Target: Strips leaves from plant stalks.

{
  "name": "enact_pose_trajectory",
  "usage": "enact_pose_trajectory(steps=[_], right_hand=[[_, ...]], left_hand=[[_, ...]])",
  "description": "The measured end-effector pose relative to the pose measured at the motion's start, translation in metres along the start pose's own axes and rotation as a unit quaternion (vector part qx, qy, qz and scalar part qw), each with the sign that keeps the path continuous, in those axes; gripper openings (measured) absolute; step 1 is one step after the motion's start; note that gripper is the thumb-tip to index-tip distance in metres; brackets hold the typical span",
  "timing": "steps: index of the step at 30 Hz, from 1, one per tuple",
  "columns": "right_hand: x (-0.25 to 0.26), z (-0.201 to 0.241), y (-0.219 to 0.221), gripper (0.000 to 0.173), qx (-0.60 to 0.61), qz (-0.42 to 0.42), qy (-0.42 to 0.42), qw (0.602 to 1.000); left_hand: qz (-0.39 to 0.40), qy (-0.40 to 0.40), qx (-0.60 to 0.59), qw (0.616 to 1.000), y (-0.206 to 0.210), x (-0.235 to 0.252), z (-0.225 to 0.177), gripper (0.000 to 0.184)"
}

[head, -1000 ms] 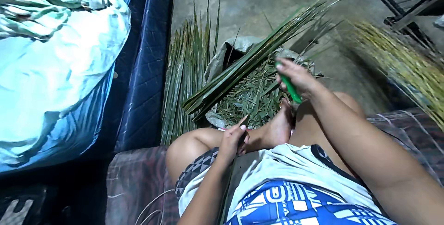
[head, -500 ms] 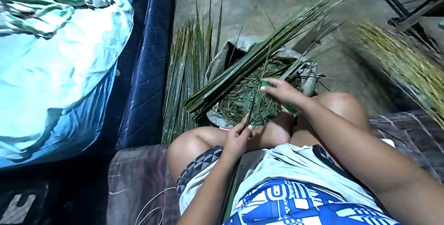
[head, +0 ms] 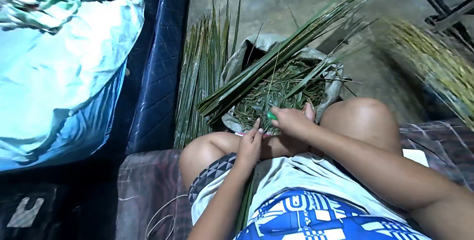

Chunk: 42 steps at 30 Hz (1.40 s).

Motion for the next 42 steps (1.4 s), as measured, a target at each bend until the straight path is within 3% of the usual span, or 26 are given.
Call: enact_pose_trajectory(steps=[4, 9, 12, 16, 19, 21, 24, 28, 33, 36, 39, 42], right_hand=[[0.015, -0.024, -0.023, 0.031, 0.046, -0.061, 0.07, 0.995], [-0.011, 0.01, 0.02, 0.032, 0.114, 0.074, -0.058, 0.989], [-0.018, 0.022, 0.034, 0.031, 0.066, 0.095, -0.072, 0.991], [-0.001, 0.008, 0.012, 0.037, -0.007, 0.011, -0.001, 1.0], [0.016, -0.017, -0.016, 0.034, 0.006, -0.071, 0.076, 0.995], [0.02, -0.026, -0.024, 0.032, 0.03, -0.098, 0.077, 0.992], [0.005, -0.009, -0.006, 0.032, 0.084, -0.012, -0.004, 0.996], [-0.018, 0.02, 0.033, 0.028, 0.115, 0.091, -0.082, 0.986], [0.001, 0.008, 0.011, 0.037, -0.009, 0.015, 0.003, 1.0], [0.019, -0.015, -0.015, 0.034, -0.012, -0.071, 0.077, 0.994], [0.027, -0.032, -0.029, 0.032, 0.026, -0.116, 0.094, 0.988], [0.009, -0.013, -0.012, 0.032, 0.087, -0.01, 0.022, 0.996]], left_hand=[[0.001, 0.003, 0.019, 1.0, 0.002, 0.0, 0.0, 0.045], [-0.005, -0.012, 0.031, 0.999, 0.0, 0.002, 0.004, 0.038], [-0.007, -0.026, 0.048, 0.998, -0.003, -0.001, -0.001, 0.036], [0.006, -0.014, 0.033, 0.999, -0.003, -0.003, -0.003, 0.044], [0.003, -0.007, 0.031, 0.999, -0.001, -0.003, -0.005, 0.045], [0.004, -0.001, 0.029, 1.0, 0.0, -0.003, -0.005, 0.045], [0.001, 0.004, 0.018, 1.0, -0.002, -0.002, -0.003, 0.044], [-0.036, -0.023, -0.01, 0.999, -0.007, -0.006, -0.001, 0.028], [-0.006, -0.048, 0.006, 0.999, -0.004, -0.005, 0.0, 0.035], [0.004, -0.041, 0.006, 0.999, -0.001, -0.004, -0.005, 0.035], [0.002, -0.033, 0.006, 0.999, 0.001, -0.004, -0.004, 0.034], [-0.01, -0.025, 0.013, 1.0, -0.001, -0.001, -0.002, 0.033]])
Point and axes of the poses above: each hand's wrist, its own x-axis towards the middle knuckle, its own y-axis out of the palm, z = x × y, the point moved 6 cm from there along x, towards the middle knuckle, and after that the axes turned 3 degrees about y, right-handed, at the moved point
